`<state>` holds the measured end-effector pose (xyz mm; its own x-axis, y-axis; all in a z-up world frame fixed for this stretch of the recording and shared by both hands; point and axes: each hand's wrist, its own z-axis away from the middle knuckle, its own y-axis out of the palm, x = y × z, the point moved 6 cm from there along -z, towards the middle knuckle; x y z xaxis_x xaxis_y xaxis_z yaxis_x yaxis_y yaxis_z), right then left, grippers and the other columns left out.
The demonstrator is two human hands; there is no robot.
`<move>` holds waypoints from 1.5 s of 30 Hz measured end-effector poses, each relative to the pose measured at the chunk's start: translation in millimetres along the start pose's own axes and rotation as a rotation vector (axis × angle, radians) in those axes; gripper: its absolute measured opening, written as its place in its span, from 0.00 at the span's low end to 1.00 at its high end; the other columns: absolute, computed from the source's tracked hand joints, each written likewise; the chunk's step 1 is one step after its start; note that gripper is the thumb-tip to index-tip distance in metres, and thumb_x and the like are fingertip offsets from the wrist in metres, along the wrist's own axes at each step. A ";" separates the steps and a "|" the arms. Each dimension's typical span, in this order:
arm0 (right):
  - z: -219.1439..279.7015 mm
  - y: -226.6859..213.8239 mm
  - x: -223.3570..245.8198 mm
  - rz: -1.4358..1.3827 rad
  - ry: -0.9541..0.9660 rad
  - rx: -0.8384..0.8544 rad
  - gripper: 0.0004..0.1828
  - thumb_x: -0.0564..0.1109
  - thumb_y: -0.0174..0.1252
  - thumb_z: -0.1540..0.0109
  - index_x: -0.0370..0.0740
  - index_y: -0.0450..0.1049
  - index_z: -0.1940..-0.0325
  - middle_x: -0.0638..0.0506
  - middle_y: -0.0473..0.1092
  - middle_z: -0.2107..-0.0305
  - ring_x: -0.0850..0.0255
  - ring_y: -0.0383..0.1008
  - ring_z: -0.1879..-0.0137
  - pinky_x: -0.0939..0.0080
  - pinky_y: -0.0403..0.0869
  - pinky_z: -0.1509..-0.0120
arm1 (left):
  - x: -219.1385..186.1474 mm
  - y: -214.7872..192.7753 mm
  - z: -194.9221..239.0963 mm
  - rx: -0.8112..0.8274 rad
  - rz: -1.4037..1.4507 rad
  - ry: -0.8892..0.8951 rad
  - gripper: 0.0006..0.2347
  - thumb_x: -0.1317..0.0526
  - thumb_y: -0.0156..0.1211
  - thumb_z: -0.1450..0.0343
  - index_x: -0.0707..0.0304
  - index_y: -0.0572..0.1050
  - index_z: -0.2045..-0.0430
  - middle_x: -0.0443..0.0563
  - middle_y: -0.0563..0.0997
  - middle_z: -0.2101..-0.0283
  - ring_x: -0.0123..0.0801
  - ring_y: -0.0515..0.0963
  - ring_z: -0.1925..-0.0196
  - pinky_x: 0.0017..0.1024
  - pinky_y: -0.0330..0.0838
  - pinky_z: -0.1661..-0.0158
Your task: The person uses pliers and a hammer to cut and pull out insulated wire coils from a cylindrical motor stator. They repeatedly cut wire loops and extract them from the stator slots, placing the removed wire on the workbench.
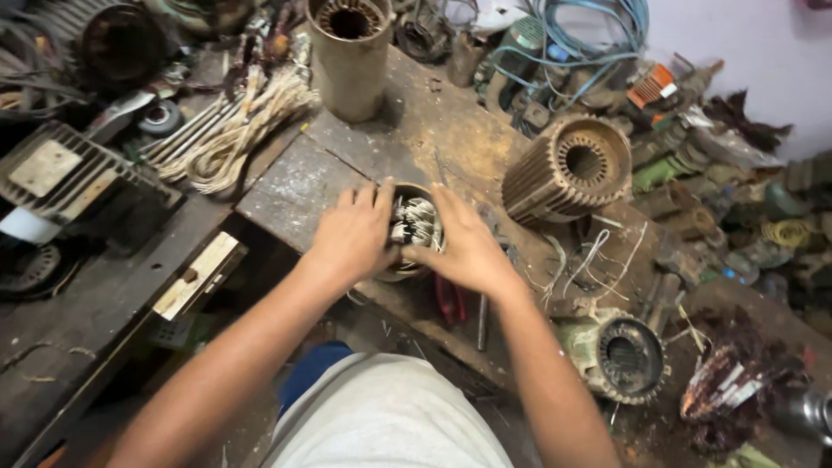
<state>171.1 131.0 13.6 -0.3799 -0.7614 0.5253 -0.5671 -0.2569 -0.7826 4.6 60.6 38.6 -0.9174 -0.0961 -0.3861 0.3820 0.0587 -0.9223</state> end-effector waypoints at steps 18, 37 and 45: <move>168.4 70.3 -169.4 0.572 0.577 -0.290 0.22 0.51 0.65 0.45 0.33 0.74 0.54 0.32 0.73 0.56 0.31 0.72 0.51 0.35 0.70 0.49 | -21.0 4.1 -34.2 0.322 -0.223 0.293 0.51 0.47 0.80 0.47 0.63 0.53 0.31 0.70 0.62 0.33 0.69 0.71 0.41 0.47 0.71 0.45; 209.9 -3.1 -66.4 -0.584 1.029 -0.598 0.17 0.49 0.56 0.34 0.37 0.74 0.46 0.61 0.70 0.72 0.73 0.60 0.75 0.72 0.56 0.75 | -5.0 -0.6 -38.4 0.255 -0.102 0.410 0.43 0.48 0.73 0.43 0.65 0.60 0.33 0.70 0.71 0.38 0.64 0.83 0.57 0.48 0.78 0.55; 245.3 -55.7 53.5 -0.593 0.813 -0.539 0.15 0.44 0.59 0.34 0.32 0.74 0.46 0.58 0.69 0.73 0.72 0.65 0.71 0.70 0.65 0.68 | -8.8 17.9 -30.0 0.024 -0.172 0.449 0.46 0.53 0.76 0.49 0.69 0.61 0.34 0.73 0.69 0.38 0.72 0.75 0.46 0.48 0.75 0.53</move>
<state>361.7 -41.4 3.3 -0.1970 0.0561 0.9788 -0.9804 -0.0089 -0.1968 16.2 92.3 25.9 -0.9231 0.3360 -0.1872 0.2182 0.0566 -0.9743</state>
